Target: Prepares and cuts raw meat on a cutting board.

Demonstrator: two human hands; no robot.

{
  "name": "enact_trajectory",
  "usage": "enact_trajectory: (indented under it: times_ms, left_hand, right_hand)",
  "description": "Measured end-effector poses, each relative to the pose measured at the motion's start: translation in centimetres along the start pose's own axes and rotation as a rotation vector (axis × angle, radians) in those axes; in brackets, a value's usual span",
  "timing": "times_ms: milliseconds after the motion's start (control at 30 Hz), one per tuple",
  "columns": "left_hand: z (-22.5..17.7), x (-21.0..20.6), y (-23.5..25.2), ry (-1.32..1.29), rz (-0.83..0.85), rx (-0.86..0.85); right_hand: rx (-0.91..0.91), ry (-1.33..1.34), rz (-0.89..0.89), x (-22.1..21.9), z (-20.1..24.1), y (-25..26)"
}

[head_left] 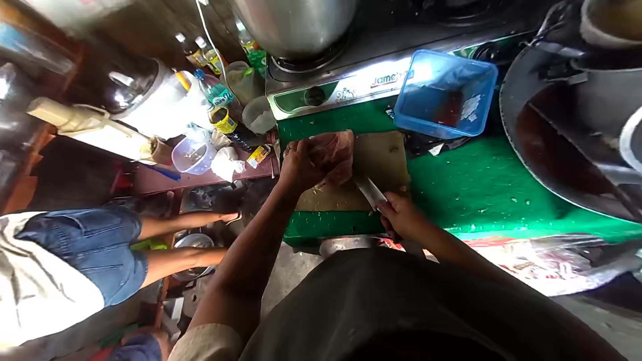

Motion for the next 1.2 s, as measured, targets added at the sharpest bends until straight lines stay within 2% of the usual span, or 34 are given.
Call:
enact_trajectory:
  times_ms: [133,200,300,400,533,733,800,900,1000,1100,1200]
  left_hand:
    - [-1.9,0.8,-1.2,-0.057,0.053,-0.025]
    - [-2.2,0.7,-1.5,-0.214,0.108,-0.031]
    - [0.7,-2.7,-0.1,-0.622,0.319,0.121]
    - [2.2,-3.7,1.8,-0.71,0.409,0.148]
    - [0.4,-1.4,0.1,-0.612,0.456,0.091]
    - [0.5,-3.3,1.1,-0.612,0.506,-0.204]
    - [0.4,-3.5,1.4,-0.555,0.448,-0.21]
    - [0.7,-3.7,1.2,-0.461,0.438,-0.115]
    - [0.6,-3.4,1.3,-0.22,0.402,-0.092]
    - [-0.9,-2.1,0.9,0.119,0.257,-0.183]
    - [-3.9,-1.8,-0.2,0.297,0.217,-0.336]
  right_hand:
    - [0.005,0.065,-0.079,-1.2,0.5,-2.6]
    - [0.027,0.119,-0.152,-1.3,0.3,-4.1]
    - [0.042,0.149,-0.278,-1.0,-0.6,-5.7]
    - [0.127,0.183,-0.431,-0.3,-1.6,-6.8]
    - [0.121,0.301,-0.528,-0.9,-4.6,-7.9]
    - [0.086,0.303,-0.529,-1.9,-7.1,-7.8]
    - [0.102,0.304,-0.525,-1.8,-7.2,-7.6]
    - [0.123,0.299,-0.529,-1.6,-6.9,-7.6]
    - [0.142,0.247,-0.54,-1.3,-6.4,-7.7]
    - [0.127,0.163,-0.522,-1.2,-5.8,-7.3]
    - [0.12,0.074,-0.457,-1.9,-4.7,-6.6]
Point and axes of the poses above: each hand's wrist, its own y-axis towards the middle knuckle, its own x-axis out of the back of the hand, z = x × y, the point moved 10 cm from there along y, towards the middle knuckle, and after that the axes turned 7 degrees about x, right-handed, at the moved point
